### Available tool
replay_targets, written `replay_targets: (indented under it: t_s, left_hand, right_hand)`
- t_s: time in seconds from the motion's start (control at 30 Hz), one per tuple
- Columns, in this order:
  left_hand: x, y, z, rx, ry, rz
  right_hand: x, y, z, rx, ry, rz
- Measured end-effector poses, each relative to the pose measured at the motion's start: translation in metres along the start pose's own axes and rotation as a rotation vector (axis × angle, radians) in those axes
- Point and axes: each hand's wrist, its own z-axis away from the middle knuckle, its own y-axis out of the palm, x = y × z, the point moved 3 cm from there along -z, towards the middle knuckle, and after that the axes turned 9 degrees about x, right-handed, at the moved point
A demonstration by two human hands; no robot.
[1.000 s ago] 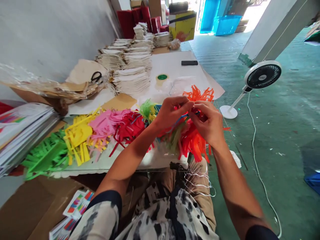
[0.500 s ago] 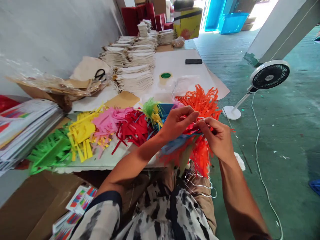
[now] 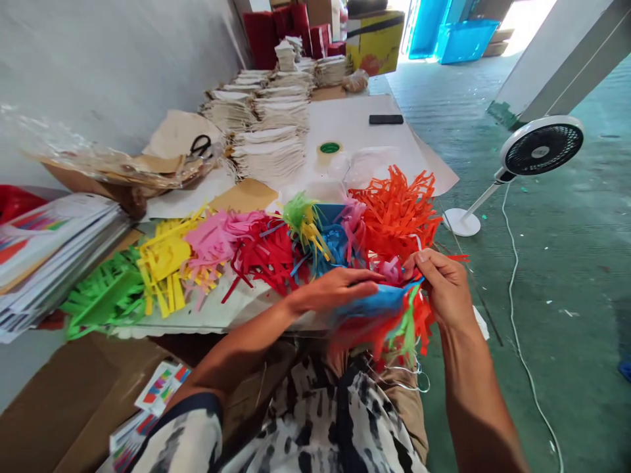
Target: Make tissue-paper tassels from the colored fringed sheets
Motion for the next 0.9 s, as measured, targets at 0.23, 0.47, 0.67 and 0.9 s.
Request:
replay_targets:
  t_s: [0.23, 0.47, 0.67, 0.9]
  left_hand:
    - [0.020, -0.067, -0.017, -0.270, 0.000, -0.803]
    - [0.029, -0.069, -0.043, -0.106, 0.091, -1.131]
    - [0.008, -0.090, -0.047, -0.411, 0.334, -0.462]
    - [-0.006, -0.066, -0.065, -0.476, 0.253, 0.079]
  right_hand:
    - [0.003, 0.004, -0.004, 0.078, -0.006, 0.175]
    - [0.008, 0.013, -0.008, 0.067, 0.001, 0.275]
    - [0.013, 0.022, -0.014, 0.007, -0.005, 0.317]
    - [0.016, 0.025, -0.018, -0.202, -0.091, 0.273]
